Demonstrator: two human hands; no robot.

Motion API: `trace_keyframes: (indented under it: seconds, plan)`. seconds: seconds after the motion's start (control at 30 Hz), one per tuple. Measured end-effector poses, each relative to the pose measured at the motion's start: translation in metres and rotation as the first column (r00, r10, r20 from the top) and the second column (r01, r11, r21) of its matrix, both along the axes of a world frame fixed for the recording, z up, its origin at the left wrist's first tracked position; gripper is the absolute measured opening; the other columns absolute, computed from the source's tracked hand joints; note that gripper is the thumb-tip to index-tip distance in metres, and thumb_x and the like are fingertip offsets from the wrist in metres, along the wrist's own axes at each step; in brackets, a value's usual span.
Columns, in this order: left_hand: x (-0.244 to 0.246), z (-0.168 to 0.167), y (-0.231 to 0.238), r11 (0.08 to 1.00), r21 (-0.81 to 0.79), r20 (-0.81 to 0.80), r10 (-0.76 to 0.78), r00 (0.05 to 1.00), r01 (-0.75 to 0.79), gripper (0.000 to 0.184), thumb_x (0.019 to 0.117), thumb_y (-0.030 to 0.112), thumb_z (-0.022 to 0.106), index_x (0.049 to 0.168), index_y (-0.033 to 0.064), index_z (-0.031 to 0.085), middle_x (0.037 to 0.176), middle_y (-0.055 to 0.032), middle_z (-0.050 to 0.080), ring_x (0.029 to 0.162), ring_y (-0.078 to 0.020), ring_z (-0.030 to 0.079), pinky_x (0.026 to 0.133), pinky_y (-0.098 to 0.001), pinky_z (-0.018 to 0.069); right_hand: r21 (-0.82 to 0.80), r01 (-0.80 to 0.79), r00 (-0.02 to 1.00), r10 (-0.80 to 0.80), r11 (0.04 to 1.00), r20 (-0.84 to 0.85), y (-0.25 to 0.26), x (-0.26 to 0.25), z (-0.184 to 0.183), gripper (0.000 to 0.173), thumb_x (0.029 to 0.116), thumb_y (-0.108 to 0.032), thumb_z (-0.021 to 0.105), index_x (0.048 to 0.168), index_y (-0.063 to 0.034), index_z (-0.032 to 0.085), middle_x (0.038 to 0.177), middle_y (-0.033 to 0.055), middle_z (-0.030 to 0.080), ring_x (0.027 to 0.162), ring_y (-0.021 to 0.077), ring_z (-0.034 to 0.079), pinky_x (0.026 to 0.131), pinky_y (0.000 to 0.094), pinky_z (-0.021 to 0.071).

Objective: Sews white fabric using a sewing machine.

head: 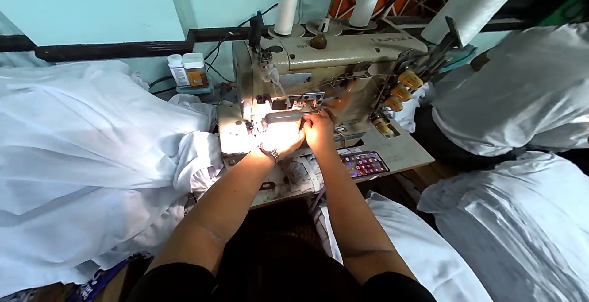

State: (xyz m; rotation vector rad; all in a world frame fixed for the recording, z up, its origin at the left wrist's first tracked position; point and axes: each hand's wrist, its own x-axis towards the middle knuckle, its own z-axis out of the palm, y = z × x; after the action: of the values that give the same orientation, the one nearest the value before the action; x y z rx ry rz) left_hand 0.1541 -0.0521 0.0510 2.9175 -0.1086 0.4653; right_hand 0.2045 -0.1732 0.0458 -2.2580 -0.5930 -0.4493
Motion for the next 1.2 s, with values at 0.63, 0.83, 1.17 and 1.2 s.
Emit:
trace_keyframes:
  seconds: [0.63, 0.83, 1.17, 1.2]
  plan:
    - [-0.121, -0.006, 0.023, 0.974, -0.106, 0.281, -0.165, 0.945, 0.201, 0.019, 0.1019, 0.020, 0.059, 0.095, 0.0106, 0.075, 0.087, -0.0055, 0.071, 0.086, -0.0234, 0.069, 0.082, -0.0462, 0.0542, 0.385, 0.022, 0.999, -0.034, 0.923, 0.024, -0.123, -0.046, 0.035, 0.028, 0.0944, -0.025, 0.074, 0.089, 0.0005, 0.064, 0.072, 0.0013, 0.061, 0.061, 0.0062, 0.057, 0.059, 0.0283, 0.0523]
    - [-0.134, 0.015, 0.097, 0.963, -0.234, 0.338, 0.206, 0.918, -0.130, 0.023, 0.1010, 0.017, 0.059, 0.093, 0.0014, 0.073, 0.089, -0.0132, 0.071, 0.092, -0.0303, 0.068, 0.087, -0.0505, 0.0537, 0.709, 0.117, 0.982, -0.188, 0.695, 0.021, -0.180, 0.041, 0.076, 0.038, 0.1116, -0.032, 0.036, 0.112, -0.0018, 0.058, 0.090, -0.0037, 0.065, 0.078, 0.0059, 0.066, 0.075, 0.0309, 0.0588]
    - [-0.090, -0.014, 0.112, 0.921, -0.379, 0.259, 0.195, 0.946, -0.087, 0.008, 0.0921, 0.008, 0.069, 0.098, 0.0053, 0.074, 0.114, -0.0117, 0.070, 0.113, -0.0277, 0.064, 0.101, -0.0501, 0.0509, 0.727, -0.448, 0.643, 0.753, 0.521, -0.143, -0.208, 0.177, 0.075, 0.018, 0.0993, -0.045, 0.052, 0.094, -0.0334, 0.065, 0.075, -0.0173, 0.065, 0.064, -0.0058, 0.062, 0.058, 0.0139, 0.0534]
    - [-0.090, -0.013, 0.110, 0.922, -0.374, 0.251, 0.206, 0.946, -0.102, 0.008, 0.0925, 0.008, 0.068, 0.098, 0.0045, 0.074, 0.114, -0.0124, 0.069, 0.113, -0.0285, 0.064, 0.100, -0.0504, 0.0509, 0.706, -0.503, 0.565, 0.808, 0.498, -0.168, -0.216, 0.186, 0.076, 0.020, 0.1030, -0.040, 0.048, 0.097, -0.0311, 0.065, 0.078, -0.0161, 0.067, 0.069, -0.0055, 0.065, 0.063, 0.0141, 0.0553]
